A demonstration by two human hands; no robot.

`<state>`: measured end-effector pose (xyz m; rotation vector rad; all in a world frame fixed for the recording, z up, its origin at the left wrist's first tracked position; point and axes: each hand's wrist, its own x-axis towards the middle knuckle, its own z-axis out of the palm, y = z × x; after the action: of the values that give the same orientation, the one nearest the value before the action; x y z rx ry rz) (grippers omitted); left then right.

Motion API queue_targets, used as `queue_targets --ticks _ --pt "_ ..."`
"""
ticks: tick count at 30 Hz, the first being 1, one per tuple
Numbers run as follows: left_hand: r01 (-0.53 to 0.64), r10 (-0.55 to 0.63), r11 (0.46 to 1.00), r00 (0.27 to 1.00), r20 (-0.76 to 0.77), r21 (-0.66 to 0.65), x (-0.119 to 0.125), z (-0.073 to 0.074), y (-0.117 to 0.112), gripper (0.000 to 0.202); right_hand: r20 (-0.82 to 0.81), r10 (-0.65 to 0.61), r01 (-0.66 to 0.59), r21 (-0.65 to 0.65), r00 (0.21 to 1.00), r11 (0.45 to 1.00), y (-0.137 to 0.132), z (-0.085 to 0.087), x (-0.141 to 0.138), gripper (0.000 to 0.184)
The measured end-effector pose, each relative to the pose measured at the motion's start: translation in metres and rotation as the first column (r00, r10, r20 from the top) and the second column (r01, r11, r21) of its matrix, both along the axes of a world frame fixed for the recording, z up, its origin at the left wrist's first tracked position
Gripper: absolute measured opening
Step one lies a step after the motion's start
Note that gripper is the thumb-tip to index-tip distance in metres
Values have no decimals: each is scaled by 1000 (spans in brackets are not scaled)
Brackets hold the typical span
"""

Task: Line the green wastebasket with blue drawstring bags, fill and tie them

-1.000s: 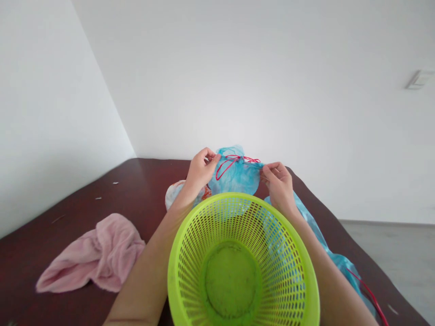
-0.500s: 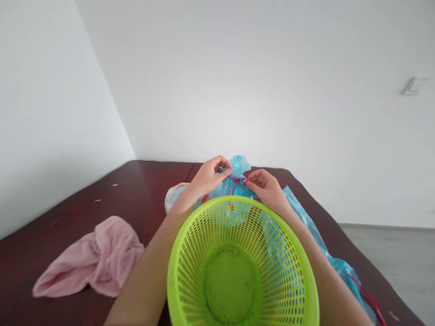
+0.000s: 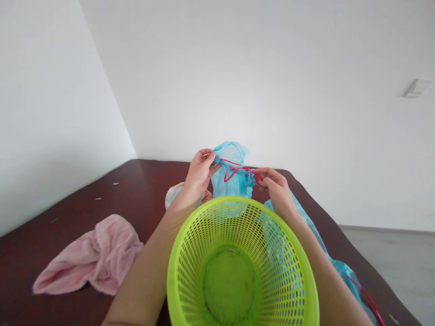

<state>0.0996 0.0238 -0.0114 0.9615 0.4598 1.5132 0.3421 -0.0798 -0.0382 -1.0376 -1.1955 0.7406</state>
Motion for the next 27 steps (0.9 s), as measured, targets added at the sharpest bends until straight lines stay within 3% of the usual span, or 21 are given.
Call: queue_targets --ticks 3,4,7,9,13,16,19,21,23,25,27 --pt "67 -67 995 998 9 -69 5 0 -4 24 145 152 -139 -97 978 986 -1 -1 6 31" --pt "84 -85 993 996 -4 -83 7 0 -5 24 196 136 -114 -117 971 987 -1 -1 7 36" --pt "132 -138 987 988 -64 -95 14 -3 -10 26 321 -65 109 -121 945 987 -3 1 5 64" --pt "150 -159 985 981 -113 -85 21 -8 -13 23 375 -111 164 -112 920 980 -3 -1 2 72" --pt "177 -192 980 955 -227 -85 38 -20 -13 11 394 -12 77 -151 919 986 8 -19 0 53" --pt "185 -210 975 944 -254 -120 42 -27 -8 9 390 -48 97 -107 920 990 19 -36 7 36" --pt "119 -132 991 949 -287 -63 32 -27 -1 10 401 -213 233 -2 891 972 25 -39 18 27" --pt "52 -25 997 923 -383 62 18 -23 3 17 359 -338 333 77 870 940 25 -35 25 23" --pt "1 124 972 845 -521 234 2 -18 5 26 229 -411 390 133 882 911 24 -28 31 22" --pt "2 254 928 730 -634 373 -12 -13 6 36 51 -402 393 131 914 910 23 -22 34 26" --pt "64 294 901 637 -713 428 -23 -9 5 45 -99 -364 371 79 926 925 23 -20 33 37"
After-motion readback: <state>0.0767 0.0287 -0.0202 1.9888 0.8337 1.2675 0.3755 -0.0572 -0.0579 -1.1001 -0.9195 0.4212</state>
